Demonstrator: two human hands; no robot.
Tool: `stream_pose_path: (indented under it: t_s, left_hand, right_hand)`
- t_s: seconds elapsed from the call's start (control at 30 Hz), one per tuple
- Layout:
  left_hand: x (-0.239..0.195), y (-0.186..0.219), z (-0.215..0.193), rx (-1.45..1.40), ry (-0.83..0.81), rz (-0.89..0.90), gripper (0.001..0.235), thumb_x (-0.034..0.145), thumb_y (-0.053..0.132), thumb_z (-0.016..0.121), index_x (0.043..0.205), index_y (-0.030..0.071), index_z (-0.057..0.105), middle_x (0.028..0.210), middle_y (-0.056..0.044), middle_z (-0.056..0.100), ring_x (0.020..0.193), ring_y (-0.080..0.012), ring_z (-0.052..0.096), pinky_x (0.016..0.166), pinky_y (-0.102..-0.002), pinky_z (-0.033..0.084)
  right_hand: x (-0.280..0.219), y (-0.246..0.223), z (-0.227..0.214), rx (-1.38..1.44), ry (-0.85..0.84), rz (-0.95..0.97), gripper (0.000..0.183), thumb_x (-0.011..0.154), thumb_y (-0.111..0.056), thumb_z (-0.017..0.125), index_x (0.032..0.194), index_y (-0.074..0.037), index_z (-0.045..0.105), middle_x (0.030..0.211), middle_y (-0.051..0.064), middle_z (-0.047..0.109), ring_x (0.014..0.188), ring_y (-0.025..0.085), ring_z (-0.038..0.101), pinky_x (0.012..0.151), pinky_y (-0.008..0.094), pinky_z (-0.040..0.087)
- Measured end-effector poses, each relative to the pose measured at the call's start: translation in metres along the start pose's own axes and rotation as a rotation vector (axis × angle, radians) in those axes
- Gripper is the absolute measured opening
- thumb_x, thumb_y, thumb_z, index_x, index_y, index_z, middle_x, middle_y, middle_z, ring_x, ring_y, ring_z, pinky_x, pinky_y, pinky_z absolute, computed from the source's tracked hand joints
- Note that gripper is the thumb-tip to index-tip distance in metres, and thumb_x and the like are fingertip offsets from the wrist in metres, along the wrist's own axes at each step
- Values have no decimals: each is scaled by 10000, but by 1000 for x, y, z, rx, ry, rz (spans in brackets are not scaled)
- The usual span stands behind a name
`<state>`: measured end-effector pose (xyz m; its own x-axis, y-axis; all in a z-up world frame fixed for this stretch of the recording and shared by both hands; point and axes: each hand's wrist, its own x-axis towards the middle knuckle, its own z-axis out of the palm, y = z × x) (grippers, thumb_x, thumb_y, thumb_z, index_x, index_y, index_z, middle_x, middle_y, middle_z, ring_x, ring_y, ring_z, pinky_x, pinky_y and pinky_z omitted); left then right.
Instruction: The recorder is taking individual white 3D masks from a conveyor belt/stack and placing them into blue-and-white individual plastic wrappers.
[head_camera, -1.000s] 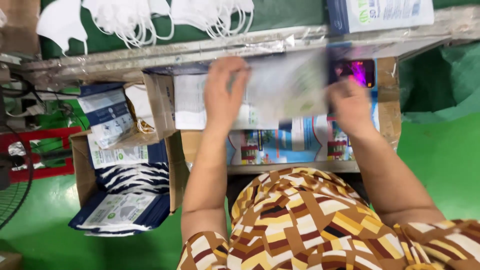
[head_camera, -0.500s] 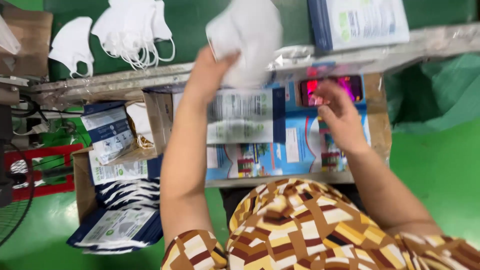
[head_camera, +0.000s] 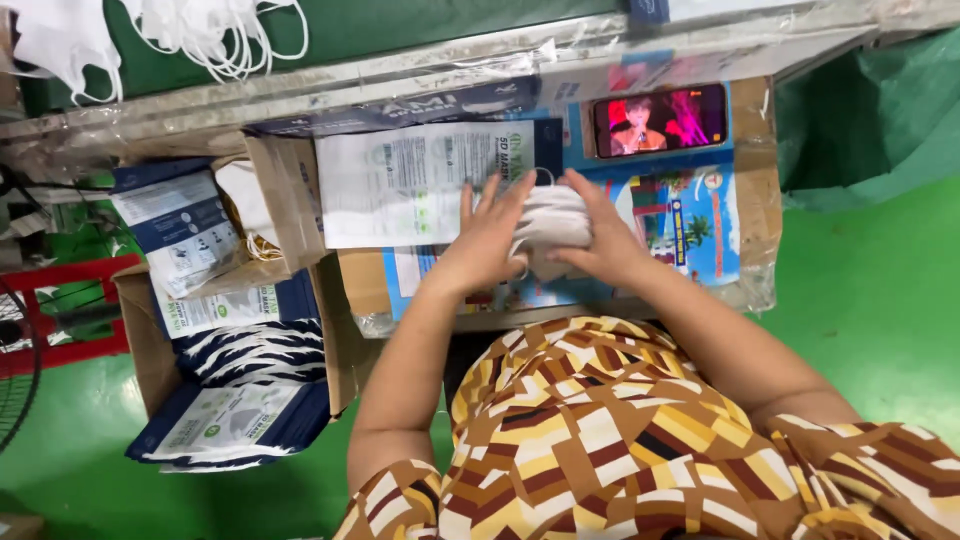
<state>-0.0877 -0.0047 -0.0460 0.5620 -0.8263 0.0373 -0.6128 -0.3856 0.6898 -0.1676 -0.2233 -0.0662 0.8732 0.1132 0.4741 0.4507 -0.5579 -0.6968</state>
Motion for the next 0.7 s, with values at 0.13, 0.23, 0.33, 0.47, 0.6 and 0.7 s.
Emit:
stream_pose_path:
  t_s: [0.13, 0.23, 0.33, 0.47, 0.6, 0.7]
  left_hand:
    - [11, -9, 46, 184, 85, -209, 1006, 702, 178, 841, 1549, 79, 308, 1512, -153, 472, 1488, -410, 347, 1223, -658, 90]
    - [-9, -11, 73, 75, 297, -73, 957, 752, 184, 844, 1569, 140, 346, 1483, -130, 489, 1507, -337, 400, 1333, -598, 135]
    - [1, -5, 43, 87, 415, 19, 908, 895, 184, 856, 1622, 164, 313, 1511, -90, 475, 1483, -260, 391, 1327, -590, 109]
    - [-5, 10, 23, 131, 178, 18, 1027, 693, 124, 836, 1562, 87, 291, 1510, -144, 469, 1516, -395, 282, 1207, -707, 59]
    - [10, 6, 35, 212, 106, -140, 1048, 658, 72, 814, 1564, 120, 289, 1553, -108, 454, 1522, -387, 268, 1203, -696, 69]
    - [11, 20, 29, 150, 116, -152, 1092, 628, 45, 781, 1582, 114, 255, 1553, -142, 437, 1546, -399, 266, 1269, -656, 113]
  right_hand:
    - [-40, 43, 35, 248, -25, 455, 602, 842, -57, 792, 1402, -55, 570, 1257, 156, 698, 1127, 299, 708, 976, 361, 543]
    - [-58, 40, 30, 385, 19, 375, 603, 854, -90, 804, 1404, -69, 558, 1283, 168, 667, 1163, 358, 664, 1020, 382, 525]
    - [-32, 39, 6, 51, -9, 235, 393, 943, -77, 848, 1286, -164, 678, 1208, 90, 738, 1042, 277, 734, 918, 332, 574]
    - [-26, 23, -2, -17, 55, -4, 725, 746, -132, 894, 1364, -62, 521, 1245, 157, 665, 1078, 387, 648, 957, 453, 505]
    - [-38, 46, 20, 143, 62, 153, 991, 699, -165, 892, 1495, 20, 331, 1332, 244, 584, 1163, 406, 624, 990, 444, 493]
    - [-55, 53, 26, 292, -14, 368, 642, 865, -57, 779, 1449, -43, 510, 1250, 144, 699, 1117, 287, 707, 964, 370, 554]
